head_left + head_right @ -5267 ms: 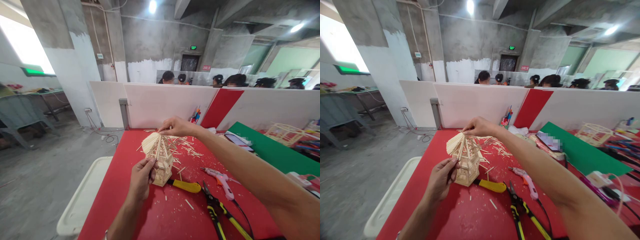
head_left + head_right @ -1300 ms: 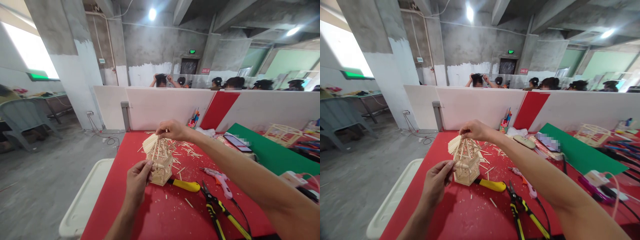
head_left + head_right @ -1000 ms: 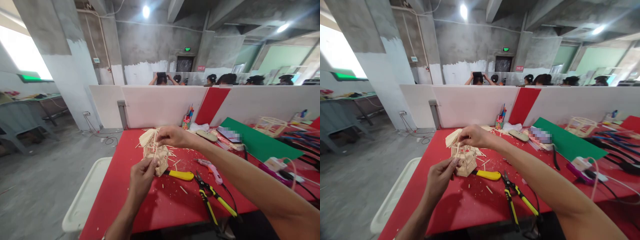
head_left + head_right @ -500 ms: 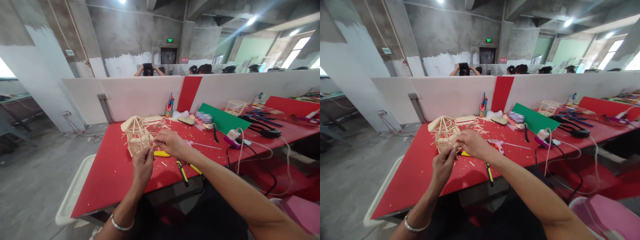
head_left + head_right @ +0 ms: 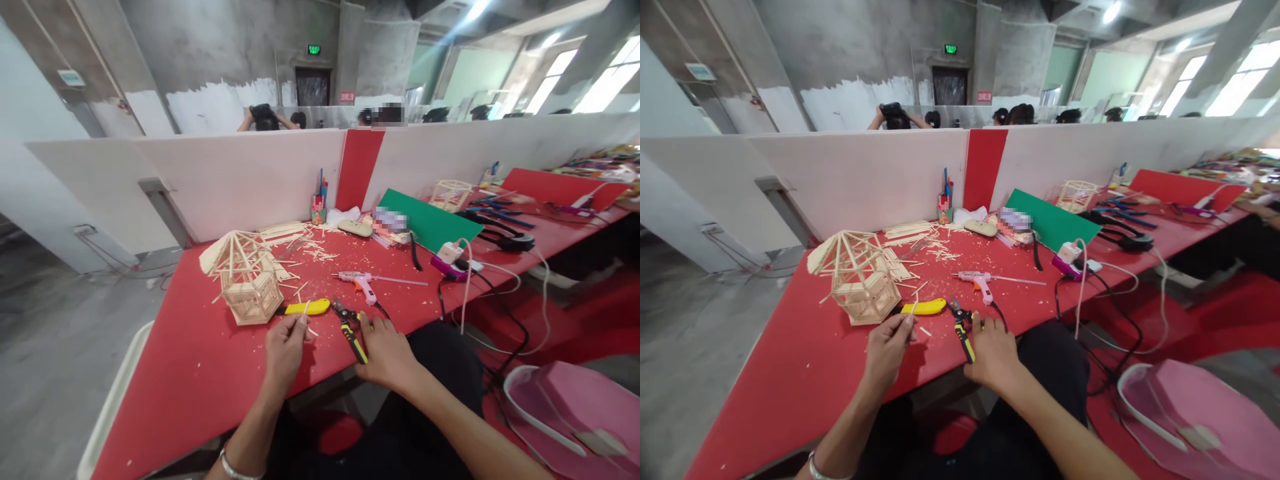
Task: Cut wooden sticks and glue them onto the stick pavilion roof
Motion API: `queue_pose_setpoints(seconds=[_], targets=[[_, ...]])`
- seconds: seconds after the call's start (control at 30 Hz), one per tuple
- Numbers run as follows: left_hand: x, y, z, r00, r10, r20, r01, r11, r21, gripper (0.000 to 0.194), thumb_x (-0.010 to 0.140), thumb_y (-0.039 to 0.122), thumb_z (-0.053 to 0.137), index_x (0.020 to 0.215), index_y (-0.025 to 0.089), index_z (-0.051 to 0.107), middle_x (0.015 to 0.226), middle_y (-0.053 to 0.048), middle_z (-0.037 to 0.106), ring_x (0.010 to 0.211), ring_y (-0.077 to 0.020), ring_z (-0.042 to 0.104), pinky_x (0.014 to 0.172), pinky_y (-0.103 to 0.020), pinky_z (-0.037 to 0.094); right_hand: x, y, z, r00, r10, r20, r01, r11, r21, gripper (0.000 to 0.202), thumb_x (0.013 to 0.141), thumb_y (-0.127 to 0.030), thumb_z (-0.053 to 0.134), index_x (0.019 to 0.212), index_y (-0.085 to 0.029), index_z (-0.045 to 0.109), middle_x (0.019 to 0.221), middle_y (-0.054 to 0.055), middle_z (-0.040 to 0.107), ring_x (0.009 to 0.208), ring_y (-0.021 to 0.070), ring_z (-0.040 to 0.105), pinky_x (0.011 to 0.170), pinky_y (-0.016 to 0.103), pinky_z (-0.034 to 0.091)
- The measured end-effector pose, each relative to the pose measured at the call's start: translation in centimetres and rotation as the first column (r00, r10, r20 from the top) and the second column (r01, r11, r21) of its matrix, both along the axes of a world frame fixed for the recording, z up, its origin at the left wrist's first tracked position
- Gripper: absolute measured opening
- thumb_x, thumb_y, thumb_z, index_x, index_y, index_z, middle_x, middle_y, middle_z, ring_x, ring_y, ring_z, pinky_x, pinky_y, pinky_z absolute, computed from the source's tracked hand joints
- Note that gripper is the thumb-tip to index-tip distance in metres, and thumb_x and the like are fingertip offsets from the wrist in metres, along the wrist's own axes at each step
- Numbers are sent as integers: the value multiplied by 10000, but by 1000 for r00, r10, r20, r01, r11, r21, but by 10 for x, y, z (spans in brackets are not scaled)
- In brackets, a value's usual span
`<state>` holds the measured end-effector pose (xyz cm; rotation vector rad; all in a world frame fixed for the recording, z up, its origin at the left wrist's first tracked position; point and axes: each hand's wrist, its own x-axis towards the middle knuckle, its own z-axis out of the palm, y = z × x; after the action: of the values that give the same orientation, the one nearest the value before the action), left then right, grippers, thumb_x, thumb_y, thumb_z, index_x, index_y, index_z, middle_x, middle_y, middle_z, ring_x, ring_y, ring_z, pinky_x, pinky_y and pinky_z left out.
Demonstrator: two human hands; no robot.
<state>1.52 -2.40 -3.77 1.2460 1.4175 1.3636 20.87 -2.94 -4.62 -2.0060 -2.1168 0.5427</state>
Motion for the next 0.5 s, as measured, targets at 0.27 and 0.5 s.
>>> queue_pose_setpoints(seconds=[0.27, 0.5], targets=[[-6, 5, 9, 995, 3, 98, 3, 998, -65, 303, 725, 442, 628, 696, 142, 662, 481, 24, 514, 381, -78, 397, 352, -184, 274, 24, -18, -1, 470, -119, -875, 17, 992, -126, 589, 623, -248, 442, 1196, -151, 533, 1004, 100, 637, 865, 235, 610, 774, 368, 486], [-3, 4, 17, 996, -84, -32, 84, 996, -9, 270, 798, 392, 573, 728, 150, 670, 528, 15, 524, 421, -88, 408, 384, -195, 287, -12, -45, 4, 639, -14, -769, -150, 978, -142, 808, 550, -107, 414, 1352, -209, 395, 1271, 95, 553, 1137, 250, 538, 960, 454, 435]])
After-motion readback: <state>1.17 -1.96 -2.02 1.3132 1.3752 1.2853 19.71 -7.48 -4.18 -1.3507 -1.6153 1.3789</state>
